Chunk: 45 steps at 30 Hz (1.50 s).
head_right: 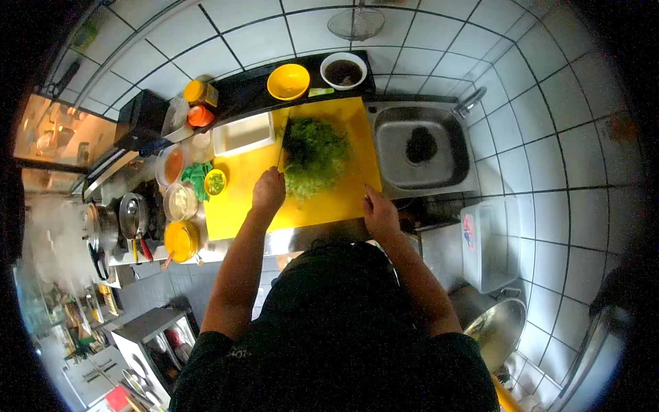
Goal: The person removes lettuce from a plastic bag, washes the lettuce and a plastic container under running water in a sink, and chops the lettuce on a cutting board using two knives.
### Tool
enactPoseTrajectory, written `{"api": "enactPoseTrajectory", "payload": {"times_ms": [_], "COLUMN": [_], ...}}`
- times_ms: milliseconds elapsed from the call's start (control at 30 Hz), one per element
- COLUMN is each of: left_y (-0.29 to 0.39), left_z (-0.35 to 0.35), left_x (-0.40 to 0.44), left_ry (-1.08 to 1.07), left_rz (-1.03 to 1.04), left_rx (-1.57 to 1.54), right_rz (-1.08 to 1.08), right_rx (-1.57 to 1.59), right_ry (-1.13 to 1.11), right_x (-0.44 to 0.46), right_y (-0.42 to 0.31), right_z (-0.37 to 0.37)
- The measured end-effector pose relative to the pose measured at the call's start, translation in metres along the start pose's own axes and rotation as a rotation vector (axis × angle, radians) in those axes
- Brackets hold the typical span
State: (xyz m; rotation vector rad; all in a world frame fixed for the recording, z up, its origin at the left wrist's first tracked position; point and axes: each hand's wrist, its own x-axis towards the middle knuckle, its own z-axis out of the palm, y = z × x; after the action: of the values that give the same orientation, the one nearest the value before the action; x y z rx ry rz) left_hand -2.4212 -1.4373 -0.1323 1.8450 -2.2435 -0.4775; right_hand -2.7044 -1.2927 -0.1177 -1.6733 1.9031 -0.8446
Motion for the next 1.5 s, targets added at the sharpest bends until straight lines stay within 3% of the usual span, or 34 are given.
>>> {"api": "enactPoseTrajectory", "payload": {"times_ms": [100, 367, 500, 700, 800, 900, 967, 1000, 1100, 1200, 1333, 1400, 1500], "left_y": [0.003, 0.016, 0.008, 0.001, 0.013, 0.037, 0.053, 0.058, 0.024, 0.048, 0.048, 0.043, 0.054], "left_z": [-0.027, -0.093, -0.078, -0.062, -0.064, -0.061, -0.049, -0.034, 0.046, 0.002, 0.016, 0.024, 0.005], "left_x": [-0.006, -0.036, -0.044, -0.066, -0.075, -0.077, -0.073, -0.069, -0.047, -0.046, -0.052, -0.052, -0.053], "left_ry": [-0.158, -0.232, -0.317, -0.253, -0.191, -0.078, 0.027, 0.059, -0.016, -0.051, -0.065, -0.041, 0.0], "left_rz": [0.11, 0.428, 0.344, 0.282, 0.16, 0.076, 0.031, -0.002, -0.026, -0.075, -0.138, -0.066, -0.012], "left_rx": [-0.012, 0.184, 0.113, -0.098, -0.315, -0.466, -0.528, -0.485, -0.334, -0.394, -0.334, -0.334, -0.36], "right_rz": [0.008, 0.041, 0.265, 0.278, 0.071, 0.162, 0.043, -0.018, 0.198, 0.212, -0.192, -0.335, 0.194], "right_rx": [0.05, 0.145, 0.331, 0.499, 0.289, 0.385, 0.345, 0.326, 0.351, 0.412, 0.175, 0.088, 0.43], "right_ry": [0.018, 0.067, -0.125, -0.092, -0.113, -0.136, 0.012, 0.086, -0.102, -0.097, 0.177, 0.25, -0.099], "right_x": [-0.007, -0.011, 0.004, 0.02, 0.023, 0.021, 0.013, 0.011, 0.012, 0.018, 0.013, 0.025, 0.013], "right_y": [0.0, 0.007, -0.007, -0.032, -0.012, -0.029, -0.028, -0.027, -0.027, -0.034, -0.008, -0.001, -0.025], "right_z": [-0.006, -0.006, -0.004, 0.017, 0.035, 0.02, 0.025, 0.027, 0.031, 0.027, 0.051, 0.053, 0.02]}}
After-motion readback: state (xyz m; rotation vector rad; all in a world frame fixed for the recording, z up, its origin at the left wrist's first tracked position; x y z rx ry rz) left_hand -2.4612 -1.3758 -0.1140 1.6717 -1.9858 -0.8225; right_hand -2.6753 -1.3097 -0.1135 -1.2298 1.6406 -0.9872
